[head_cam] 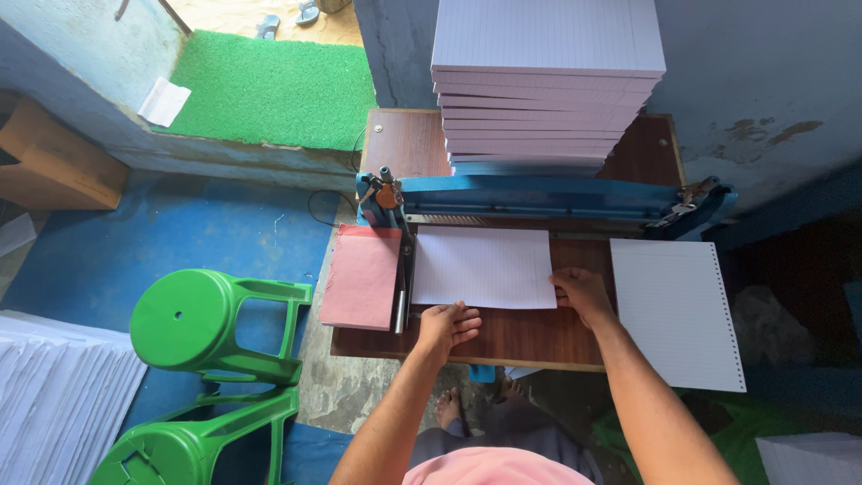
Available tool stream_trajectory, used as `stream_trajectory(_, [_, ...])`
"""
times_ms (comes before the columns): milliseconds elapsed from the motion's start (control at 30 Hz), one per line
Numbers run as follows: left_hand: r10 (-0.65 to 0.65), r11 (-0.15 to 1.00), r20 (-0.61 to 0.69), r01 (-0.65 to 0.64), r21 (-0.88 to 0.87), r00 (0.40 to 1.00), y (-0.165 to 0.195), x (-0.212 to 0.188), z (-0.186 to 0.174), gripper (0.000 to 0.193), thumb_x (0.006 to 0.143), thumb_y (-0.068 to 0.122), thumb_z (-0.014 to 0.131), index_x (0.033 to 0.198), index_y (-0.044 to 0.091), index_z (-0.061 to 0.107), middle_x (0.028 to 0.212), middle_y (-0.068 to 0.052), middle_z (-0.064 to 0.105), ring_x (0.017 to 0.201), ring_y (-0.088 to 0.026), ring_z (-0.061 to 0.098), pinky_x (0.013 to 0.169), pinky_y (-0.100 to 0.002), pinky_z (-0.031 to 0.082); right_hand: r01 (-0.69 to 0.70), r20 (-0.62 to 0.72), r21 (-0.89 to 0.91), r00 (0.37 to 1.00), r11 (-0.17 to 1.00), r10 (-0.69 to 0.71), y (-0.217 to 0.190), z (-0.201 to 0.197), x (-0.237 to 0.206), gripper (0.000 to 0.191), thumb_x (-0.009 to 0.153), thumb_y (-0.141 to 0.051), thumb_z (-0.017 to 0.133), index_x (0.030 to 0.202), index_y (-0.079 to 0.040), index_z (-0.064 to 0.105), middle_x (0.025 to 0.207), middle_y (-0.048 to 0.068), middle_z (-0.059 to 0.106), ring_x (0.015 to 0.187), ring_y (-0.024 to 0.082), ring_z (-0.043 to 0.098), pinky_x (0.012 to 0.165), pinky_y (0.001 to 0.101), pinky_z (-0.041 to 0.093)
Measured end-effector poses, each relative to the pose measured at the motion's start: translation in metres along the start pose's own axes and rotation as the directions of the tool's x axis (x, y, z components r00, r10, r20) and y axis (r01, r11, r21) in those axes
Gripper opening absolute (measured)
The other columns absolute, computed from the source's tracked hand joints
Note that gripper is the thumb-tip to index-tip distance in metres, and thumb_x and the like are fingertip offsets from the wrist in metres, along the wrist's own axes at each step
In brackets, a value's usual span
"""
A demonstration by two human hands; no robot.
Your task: The person inserts a stack of lined paper into a printed cover using a manual binding machine. They align the paper and cover, press the machine to bind them, and then place the finished notebook aside. This process is repeated for multiple units.
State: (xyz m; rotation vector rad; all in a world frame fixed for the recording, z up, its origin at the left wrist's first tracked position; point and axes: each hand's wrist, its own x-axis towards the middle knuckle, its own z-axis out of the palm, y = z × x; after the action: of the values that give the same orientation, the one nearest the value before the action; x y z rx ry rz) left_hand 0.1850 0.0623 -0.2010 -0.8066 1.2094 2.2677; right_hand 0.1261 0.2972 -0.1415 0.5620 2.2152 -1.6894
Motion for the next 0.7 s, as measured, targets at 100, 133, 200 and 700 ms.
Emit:
stream_trajectory(100, [0.001,1.000,-0.010,-0.001,-0.003,1.000,-0.001,-0.001,0.002,0.039,0.100,0.022,0.062,0.118,-0.012,0.061,0.113,-0.024,0.073,0.090,-0.027,0.076,0.075,-0.038,0.066,-0.019,0.036,0.051,0.999,0.999,0.017,-0.003,-0.002,-0.002,0.032,0.092,-0.021,0.072,0.111,0.006,0.070,0.098,0.017,0.074,0.084,0.022,0.073,0.071,0.0343,0.064])
stream_trajectory(133, [0.001,1.000,-0.013,-0.001,-0.005,1.000,-0.001,-0.002,0.002,0.039,0.100,0.022,0.062,0.118,-0.012,0.061,0.113,-0.023,0.073,0.090,-0.027,0.076,0.075,-0.038,0.066,-0.028,0.053,0.076,0.998,0.997,0.024,-0.004,-0.003,-0.002,0.033,0.092,-0.021,0.073,0.111,0.006,0.070,0.098,0.017,0.074,0.084,0.022,0.073,0.070,0.0345,0.064])
stream_trajectory(200, [0.007,1.000,-0.007,-0.007,-0.008,1.000,-0.002,-0.001,0.002,0.038,0.100,0.021,0.062,0.118,-0.013,0.061,0.113,-0.023,0.074,0.090,-0.026,0.076,0.075,-0.037,0.066,-0.051,0.063,0.089,0.997,0.995,0.045,-0.005,-0.004,-0.001,0.033,0.091,-0.020,0.074,0.112,0.005,0.070,0.097,0.016,0.074,0.084,0.023,0.073,0.069,0.0348,0.063])
stream_trajectory(700, [0.477,0.557,0.058,-0.353,0.752,0.877,-0.041,-0.025,0.005,0.031,0.093,0.025,0.076,0.107,-0.002,0.071,0.093,-0.014,0.071,0.080,-0.026,0.068,0.071,-0.040,0.054,-0.249,0.158,0.392,0.966,0.886,0.202,0.035,-0.026,-0.005,0.017,0.085,-0.010,0.076,0.098,-0.003,0.069,0.088,0.011,0.071,0.077,0.020,0.069,0.067,0.0349,0.061])
